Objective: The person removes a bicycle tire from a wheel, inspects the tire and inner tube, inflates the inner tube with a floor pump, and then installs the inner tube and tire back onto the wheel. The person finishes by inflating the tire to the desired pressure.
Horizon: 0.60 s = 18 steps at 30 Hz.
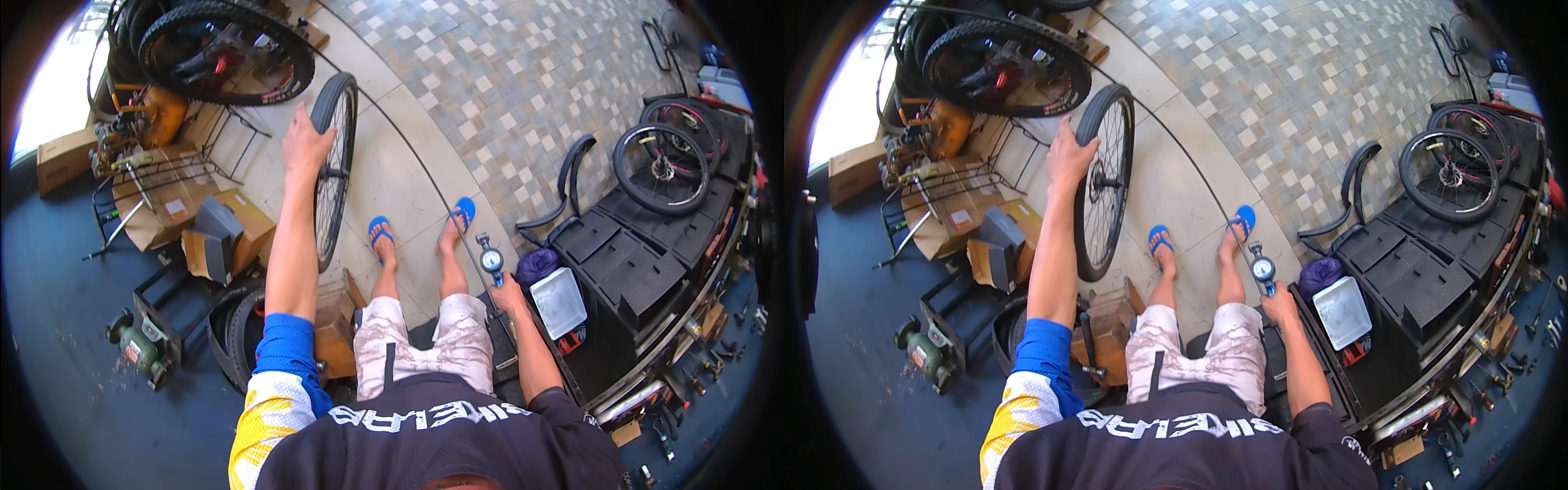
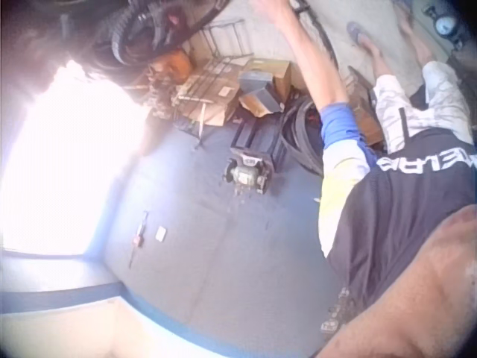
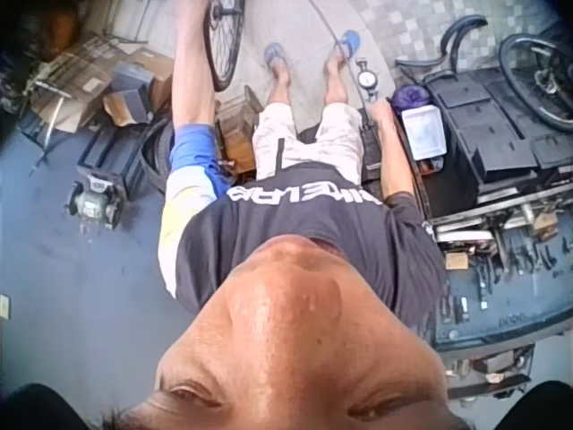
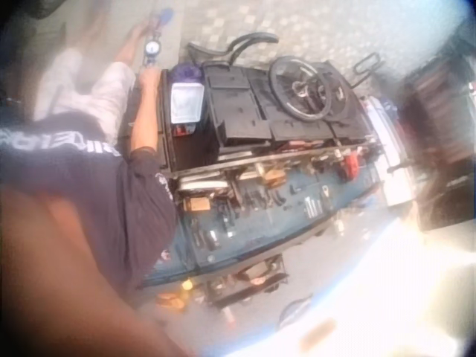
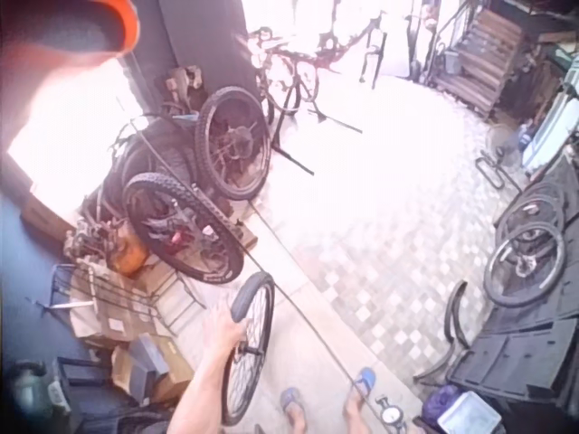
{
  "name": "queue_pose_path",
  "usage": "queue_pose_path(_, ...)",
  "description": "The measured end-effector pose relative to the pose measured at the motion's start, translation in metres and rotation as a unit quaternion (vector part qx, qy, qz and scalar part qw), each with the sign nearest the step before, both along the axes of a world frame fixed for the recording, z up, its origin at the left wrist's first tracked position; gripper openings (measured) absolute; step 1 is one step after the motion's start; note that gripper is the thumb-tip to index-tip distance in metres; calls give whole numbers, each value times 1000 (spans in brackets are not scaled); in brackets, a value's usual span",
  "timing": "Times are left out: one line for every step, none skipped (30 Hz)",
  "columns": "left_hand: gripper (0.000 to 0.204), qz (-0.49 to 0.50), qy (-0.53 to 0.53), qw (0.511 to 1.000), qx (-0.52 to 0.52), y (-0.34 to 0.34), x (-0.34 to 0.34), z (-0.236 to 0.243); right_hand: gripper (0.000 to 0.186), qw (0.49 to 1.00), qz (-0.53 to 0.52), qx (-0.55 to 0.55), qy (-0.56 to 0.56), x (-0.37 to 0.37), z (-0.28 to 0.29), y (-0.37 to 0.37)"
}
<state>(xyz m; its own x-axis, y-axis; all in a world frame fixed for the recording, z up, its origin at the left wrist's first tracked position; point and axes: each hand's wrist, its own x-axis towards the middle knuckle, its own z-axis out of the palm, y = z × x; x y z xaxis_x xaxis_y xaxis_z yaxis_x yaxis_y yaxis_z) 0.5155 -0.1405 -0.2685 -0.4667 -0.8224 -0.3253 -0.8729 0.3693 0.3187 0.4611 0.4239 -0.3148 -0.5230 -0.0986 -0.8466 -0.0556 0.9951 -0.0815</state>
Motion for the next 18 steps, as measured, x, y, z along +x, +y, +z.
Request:
queue_pose_path(86, -1, 29, 1000, 4, 21, 20, 3, 46, 1000, -25, 6, -17, 5, 3, 8)
queue_pose_path(88, -4, 62, 998, 0, 37, 40, 11, 46, 998, -51, 2, -29, 6, 3, 7)
queue_pose_path(88, 35, 35, 999, 6, 58, 67, 14, 46, 996, -75, -4, -41, 6, 1, 2)
queue_pose_path(88, 76, 10, 997, 12, 80, 99, 10, 46, 996, -81, -5, -44, 5, 3, -2)
queue_pose_path(84, 97, 32, 995, -15, 101, 132, -1, 46, 995, -83, -5, -47, 3, 7, -6)
queue_pose_path(79, 121, 51, 991, -39, 118, 160, -12, 47, 995, -83, -1, -53, 2, 12, -5)
queue_pose_path(75, 122, 38, 992, -17, 125, 173, -18, 48, 995, -85, -3, -57, 1, 11, 0)
queue_pose_path(71, 125, 24, 992, 3, 129, 185, -22, 46, 994, -86, 6, -63, 1, 12, 2)
queue_pose_path(68, 127, 17, 992, 18, 121, 182, -26, 45, 994, -86, 9, -64, -9, 8, -5)
queue_pose_path(65, 114, 4, 993, 24, 115, 170, -12, 44, 993, -94, 20, -65, -11, 6, -1)
queue_pose_path(62, 100, -10, 995, 29, 105, 159, 5, 44, 994, -93, 19, -54, -11, 5, 5)
queue_pose_path(59, 87, -23, 995, 33, 94, 140, 33, 44, 995, -90, 16, -43, -11, 3, 13)
queue_pose_path(59, 68, -33, 997, 10, 86, 119, 63, 45, 996, -84, 17, -37, -7, 5, 22)
queue_pose_path(60, 53, -45, 997, -15, 78, 99, 90, 46, 995, -90, 18, -37, -6, 10, 24)
queue_pose_path(68, 34, -5, 999, -30, 71, 83, 108, 48, 994, -98, 17, -37, -8, 14, 24)
queue_pose_path(76, 13, 38, 998, -45, 66, 71, 116, 49, 993, -108, 16, -35, -9, 16, 25)
queue_pose_path(82, 2, 21, 998, -54, 65, 63, 114, 49, 994, -104, 22, -37, -9, 16, 25)
queue_pose_path(87, -9, 5, 998, -61, 66, 55, 111, 49, 993, -106, 27, -40, -9, 18, 25)
